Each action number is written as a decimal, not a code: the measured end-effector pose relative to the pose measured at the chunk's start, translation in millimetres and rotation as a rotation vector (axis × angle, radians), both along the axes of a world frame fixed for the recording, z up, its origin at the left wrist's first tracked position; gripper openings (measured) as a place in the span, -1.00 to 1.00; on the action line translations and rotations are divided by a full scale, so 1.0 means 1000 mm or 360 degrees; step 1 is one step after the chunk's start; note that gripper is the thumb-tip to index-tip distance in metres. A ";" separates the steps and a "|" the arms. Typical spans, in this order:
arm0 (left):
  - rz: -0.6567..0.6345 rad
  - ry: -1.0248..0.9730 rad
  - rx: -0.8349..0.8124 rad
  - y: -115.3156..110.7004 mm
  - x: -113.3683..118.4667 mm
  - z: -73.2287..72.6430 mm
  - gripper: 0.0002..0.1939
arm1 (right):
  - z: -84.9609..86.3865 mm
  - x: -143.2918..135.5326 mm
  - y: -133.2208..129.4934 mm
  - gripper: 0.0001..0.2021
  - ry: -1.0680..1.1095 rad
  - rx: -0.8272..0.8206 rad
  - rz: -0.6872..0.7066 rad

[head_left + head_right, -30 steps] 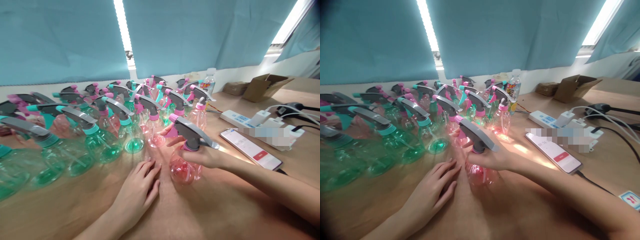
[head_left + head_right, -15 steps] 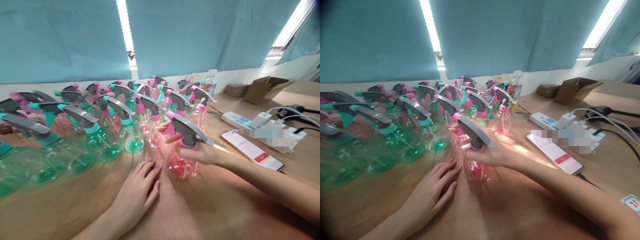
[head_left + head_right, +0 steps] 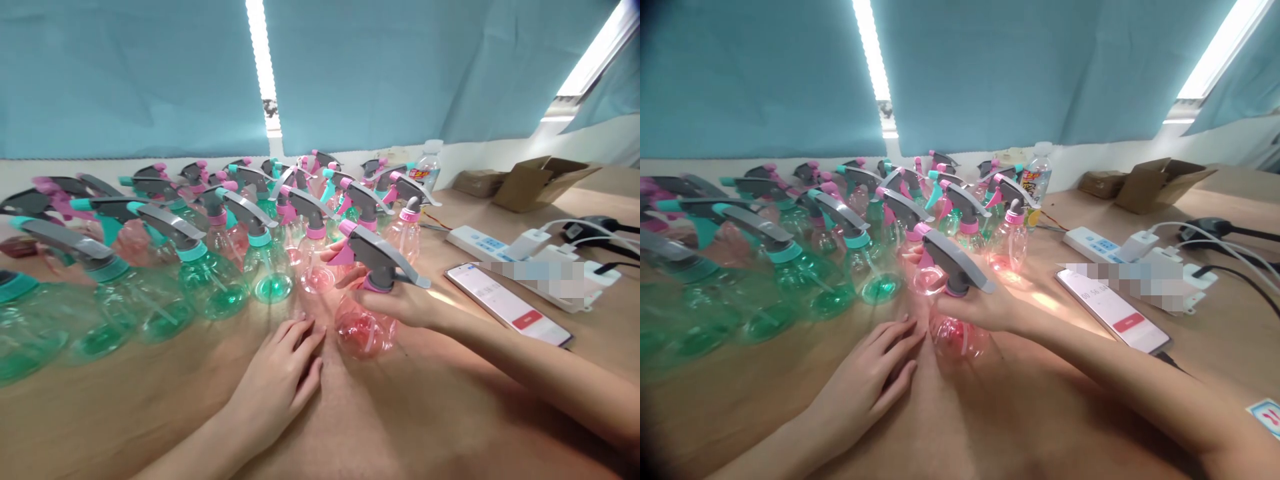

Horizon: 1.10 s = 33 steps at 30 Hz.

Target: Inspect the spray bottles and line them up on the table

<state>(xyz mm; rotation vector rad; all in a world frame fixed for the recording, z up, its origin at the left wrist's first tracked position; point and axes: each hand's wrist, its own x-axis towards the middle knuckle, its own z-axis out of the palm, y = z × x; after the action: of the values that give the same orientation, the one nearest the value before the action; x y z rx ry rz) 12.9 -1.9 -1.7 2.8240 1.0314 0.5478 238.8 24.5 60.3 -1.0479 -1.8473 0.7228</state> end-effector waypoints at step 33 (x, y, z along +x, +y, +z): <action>-0.0021 0.0031 -0.0002 0.000 0.000 0.001 -0.64 | 0.000 0.002 0.002 -0.82 -0.0092 -0.0021 0.0015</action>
<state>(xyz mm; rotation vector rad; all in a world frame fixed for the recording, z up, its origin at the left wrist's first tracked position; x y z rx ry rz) 12.9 -2.1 -0.7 2.8386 1.0154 0.5191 241.2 26.6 60.1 -1.0791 -1.9001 0.7178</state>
